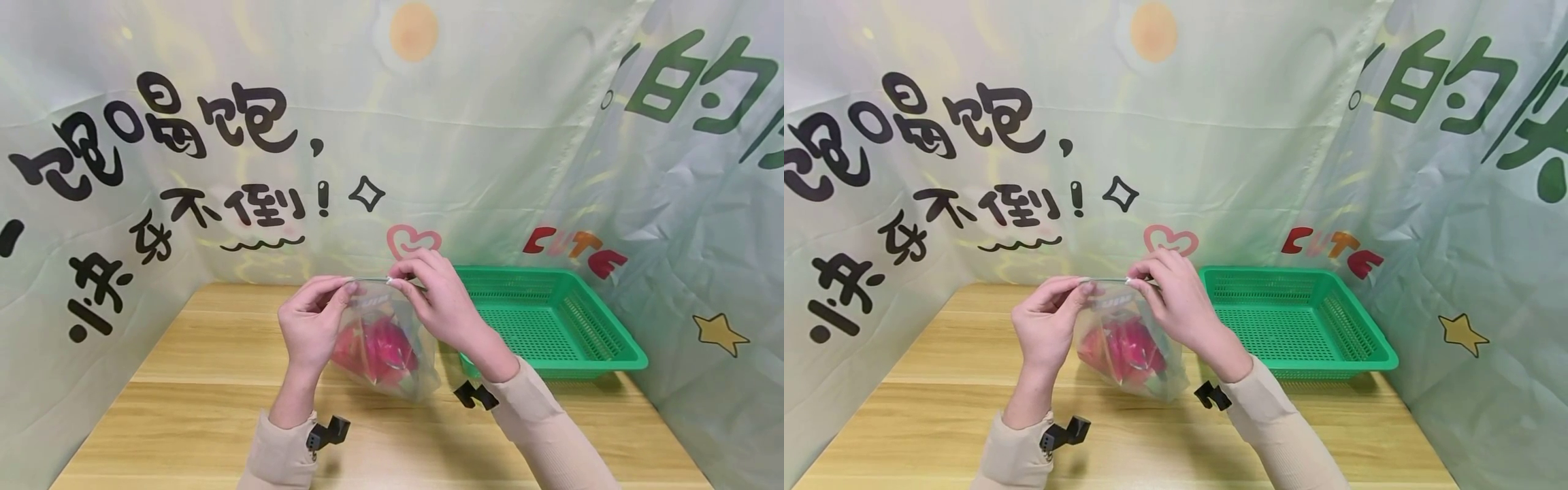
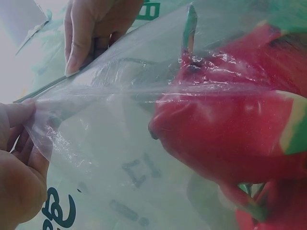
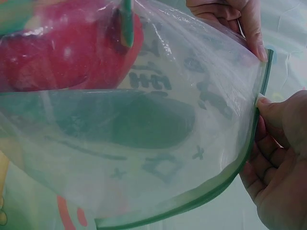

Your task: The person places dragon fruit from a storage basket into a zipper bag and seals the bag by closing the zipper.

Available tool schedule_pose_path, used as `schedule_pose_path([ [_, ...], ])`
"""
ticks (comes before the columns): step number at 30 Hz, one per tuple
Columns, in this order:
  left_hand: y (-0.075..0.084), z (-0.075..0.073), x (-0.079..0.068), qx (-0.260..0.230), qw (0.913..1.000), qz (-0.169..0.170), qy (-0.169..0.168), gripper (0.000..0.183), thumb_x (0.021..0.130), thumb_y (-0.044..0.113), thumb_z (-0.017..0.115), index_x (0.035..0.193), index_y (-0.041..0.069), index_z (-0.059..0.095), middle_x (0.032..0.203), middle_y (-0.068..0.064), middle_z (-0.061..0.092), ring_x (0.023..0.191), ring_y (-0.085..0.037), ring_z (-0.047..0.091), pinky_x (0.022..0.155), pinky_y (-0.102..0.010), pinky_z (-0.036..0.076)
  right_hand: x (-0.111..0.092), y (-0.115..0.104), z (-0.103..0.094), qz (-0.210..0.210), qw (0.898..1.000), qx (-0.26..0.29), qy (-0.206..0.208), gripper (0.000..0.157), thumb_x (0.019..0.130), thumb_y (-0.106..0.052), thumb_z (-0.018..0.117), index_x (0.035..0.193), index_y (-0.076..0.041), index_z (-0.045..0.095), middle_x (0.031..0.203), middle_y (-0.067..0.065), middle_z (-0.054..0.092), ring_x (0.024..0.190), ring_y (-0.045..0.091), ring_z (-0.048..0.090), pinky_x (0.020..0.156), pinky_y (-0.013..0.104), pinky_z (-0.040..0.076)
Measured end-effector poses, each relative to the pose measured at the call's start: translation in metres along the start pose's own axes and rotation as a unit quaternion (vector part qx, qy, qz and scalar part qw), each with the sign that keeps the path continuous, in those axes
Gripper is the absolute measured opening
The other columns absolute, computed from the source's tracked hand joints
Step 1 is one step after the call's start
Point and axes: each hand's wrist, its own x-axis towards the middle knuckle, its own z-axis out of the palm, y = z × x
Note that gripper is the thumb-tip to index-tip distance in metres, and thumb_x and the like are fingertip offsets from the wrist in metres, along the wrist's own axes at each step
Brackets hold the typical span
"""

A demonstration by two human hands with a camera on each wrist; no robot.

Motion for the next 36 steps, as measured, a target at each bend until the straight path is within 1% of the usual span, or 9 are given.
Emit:
schedule_pose_path([
  [4, 0.000, -0.001, 0.000, 0.001, 1.0000, 0.002, -0.001, 0.010, 0.086, -0.011, 0.078, 0.096, -0.013, 0.076, 0.087, -0.024, 0.073, 0.078, -0.013, 0.076, 0.068, -0.023, 0.064, -0.002, 0.002, -0.001, 0.005, 1.000, 0.002, 0.002, 0.009, 0.096, -0.010, 0.075, 0.104, -0.007, 0.071, 0.103, 0.004, 0.066, 0.093, 0.023, 0.056, 0.086, 0.043, 0.048],
  [6, 0.000, -0.001, 0.000, 0.002, 1.0000, 0.004, 0.000, 0.010, 0.086, -0.012, 0.078, 0.095, -0.013, 0.076, 0.087, -0.023, 0.073, 0.078, -0.012, 0.075, 0.068, -0.023, 0.064, -0.003, 0.003, -0.001, 0.006, 1.000, 0.003, 0.004, 0.009, 0.096, -0.009, 0.075, 0.104, -0.007, 0.071, 0.103, 0.004, 0.067, 0.094, 0.023, 0.057, 0.087, 0.044, 0.048],
  [12, -0.001, -0.001, 0.001, 0.001, 1.0000, 0.008, 0.005, 0.012, 0.083, -0.018, 0.076, 0.094, -0.014, 0.075, 0.088, -0.008, 0.077, 0.077, -0.011, 0.075, 0.067, -0.022, 0.064, -0.007, 0.006, -0.003, 0.016, 1.000, 0.003, 0.007, 0.008, 0.096, -0.008, 0.074, 0.103, -0.007, 0.071, 0.102, 0.004, 0.066, 0.092, 0.022, 0.055, 0.085, 0.042, 0.047],
  [15, -0.001, -0.001, 0.002, -0.008, 0.9999, 0.008, 0.005, 0.011, 0.084, -0.015, 0.077, 0.094, -0.015, 0.075, 0.088, -0.011, 0.077, 0.077, -0.012, 0.076, 0.067, -0.023, 0.064, -0.009, 0.007, -0.004, 0.023, 1.000, 0.001, 0.008, 0.009, 0.096, -0.007, 0.074, 0.103, -0.007, 0.071, 0.102, 0.004, 0.066, 0.090, 0.023, 0.054, 0.083, 0.040, 0.046],
  [19, -0.002, -0.003, 0.002, -0.021, 0.9997, 0.008, 0.006, 0.013, 0.085, -0.010, 0.080, 0.095, -0.016, 0.074, 0.087, -0.021, 0.075, 0.077, -0.014, 0.076, 0.067, -0.025, 0.065, -0.012, 0.009, -0.005, 0.030, 1.000, 0.001, 0.008, 0.009, 0.096, -0.008, 0.074, 0.104, -0.007, 0.071, 0.102, 0.004, 0.066, 0.091, 0.025, 0.055, 0.083, 0.040, 0.046],
  [21, -0.002, -0.003, 0.002, -0.024, 0.9997, 0.008, 0.006, 0.014, 0.085, -0.009, 0.081, 0.095, -0.016, 0.074, 0.087, -0.023, 0.074, 0.076, -0.014, 0.076, 0.067, -0.025, 0.065, -0.012, 0.010, -0.006, 0.033, 0.999, 0.002, 0.007, 0.009, 0.097, -0.009, 0.074, 0.104, -0.007, 0.071, 0.103, 0.004, 0.066, 0.091, 0.025, 0.055, 0.083, 0.039, 0.046],
  [26, -0.002, -0.005, 0.002, -0.020, 0.9997, 0.005, 0.010, 0.016, 0.086, -0.006, 0.081, 0.096, -0.016, 0.074, 0.087, -0.022, 0.074, 0.076, -0.014, 0.076, 0.066, -0.026, 0.065, -0.014, 0.012, -0.005, 0.040, 0.999, 0.000, 0.011, 0.009, 0.096, -0.007, 0.074, 0.104, -0.007, 0.071, 0.103, 0.004, 0.066, 0.092, 0.022, 0.054, 0.081, 0.038, 0.046],
  [31, -0.002, -0.007, 0.003, -0.014, 0.9998, 0.005, 0.014, 0.019, 0.087, -0.002, 0.082, 0.096, -0.016, 0.074, 0.088, -0.021, 0.075, 0.077, -0.013, 0.076, 0.067, -0.025, 0.065, -0.016, 0.014, -0.005, 0.040, 0.999, -0.004, 0.017, 0.009, 0.096, -0.005, 0.074, 0.104, -0.006, 0.072, 0.105, 0.005, 0.067, 0.094, 0.024, 0.055, 0.079, 0.038, 0.046],
  [36, -0.001, -0.009, 0.005, -0.019, 0.9997, 0.003, 0.015, 0.015, 0.086, -0.010, 0.079, 0.096, -0.018, 0.072, 0.088, -0.015, 0.076, 0.077, -0.013, 0.077, 0.067, -0.026, 0.065, -0.018, 0.015, -0.005, 0.043, 0.999, -0.013, 0.023, 0.008, 0.097, -0.005, 0.072, 0.104, -0.006, 0.071, 0.105, 0.006, 0.066, 0.094, 0.026, 0.054, 0.077, 0.037, 0.045],
])
